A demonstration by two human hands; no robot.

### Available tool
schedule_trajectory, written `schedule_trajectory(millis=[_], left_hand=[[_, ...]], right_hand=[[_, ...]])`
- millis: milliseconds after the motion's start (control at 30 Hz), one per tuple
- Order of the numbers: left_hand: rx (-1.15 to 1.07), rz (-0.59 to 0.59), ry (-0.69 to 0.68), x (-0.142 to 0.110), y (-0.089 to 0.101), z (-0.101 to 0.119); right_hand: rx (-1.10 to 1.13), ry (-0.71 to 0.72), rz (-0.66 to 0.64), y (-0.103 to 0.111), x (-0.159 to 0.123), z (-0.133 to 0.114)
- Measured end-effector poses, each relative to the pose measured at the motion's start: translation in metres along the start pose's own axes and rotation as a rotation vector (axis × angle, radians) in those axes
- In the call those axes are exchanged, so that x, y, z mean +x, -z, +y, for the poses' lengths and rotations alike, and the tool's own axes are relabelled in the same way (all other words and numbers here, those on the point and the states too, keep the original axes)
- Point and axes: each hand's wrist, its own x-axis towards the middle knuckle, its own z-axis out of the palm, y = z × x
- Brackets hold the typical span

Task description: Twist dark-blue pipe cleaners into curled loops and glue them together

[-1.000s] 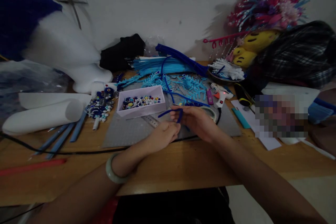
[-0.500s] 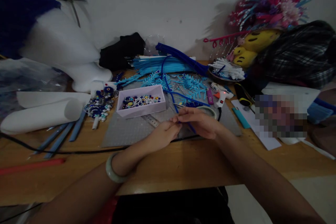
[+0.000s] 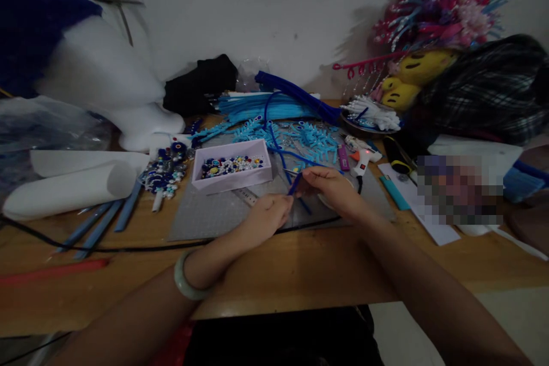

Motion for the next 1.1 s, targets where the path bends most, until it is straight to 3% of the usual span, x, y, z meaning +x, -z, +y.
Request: schedule_trajectory(millis=[133, 267, 333, 433, 500, 567, 667, 733, 833, 900, 1000, 1100], left_hand=[[-0.327, -0.033, 0.004, -0.004, -0.002, 0.001], [-0.670, -0.268, 0.176, -0.008, 0.002, -0.003], [-0.785, -0.351, 0.261, -0.007, 0.006, -0.004], [-0.840, -0.351, 0.287, -0.001, 0.011, -0.002], [-0.777, -0.282, 0.238, 0.005, 0.012, 0.000], [-0.618, -0.138, 0.151, 0.009, 0.012, 0.002], [-0.185, 0.170, -0.048, 0.012, 0.014, 0.004], [0.181, 0.295, -0.216, 0.011, 0.016, 0.003], [0.586, 0.355, -0.396, 0.008, 0.018, 0.000], [0.708, 0.344, -0.402, 0.006, 0.016, -0.002], [0.725, 0.304, -0.295, 0.005, 0.012, -0.004], [0.571, 0.295, -0.234, 0.005, 0.010, -0.002]], right_hand=[[0.249, 0.020, -0.049, -0.009, -0.004, 0.005], [0.539, -0.007, -0.045, -0.019, -0.009, 0.005], [0.546, -0.017, -0.003, -0.018, -0.008, 0.005], [0.404, 0.023, 0.060, -0.012, -0.002, 0.005], [0.315, 0.051, 0.127, -0.009, 0.002, 0.005], [0.250, 0.060, 0.197, -0.008, 0.003, 0.005], [0.132, 0.059, 0.269, -0.010, 0.002, 0.003], [0.033, 0.063, 0.307, -0.013, 0.000, 0.001], [-0.095, 0.055, 0.331, -0.018, -0.004, 0.000], [-0.150, 0.046, 0.316, -0.023, -0.005, 0.000], [-0.214, 0.061, 0.283, -0.027, -0.006, 0.003], [-0.256, 0.134, 0.208, -0.025, -0.006, 0.003]])
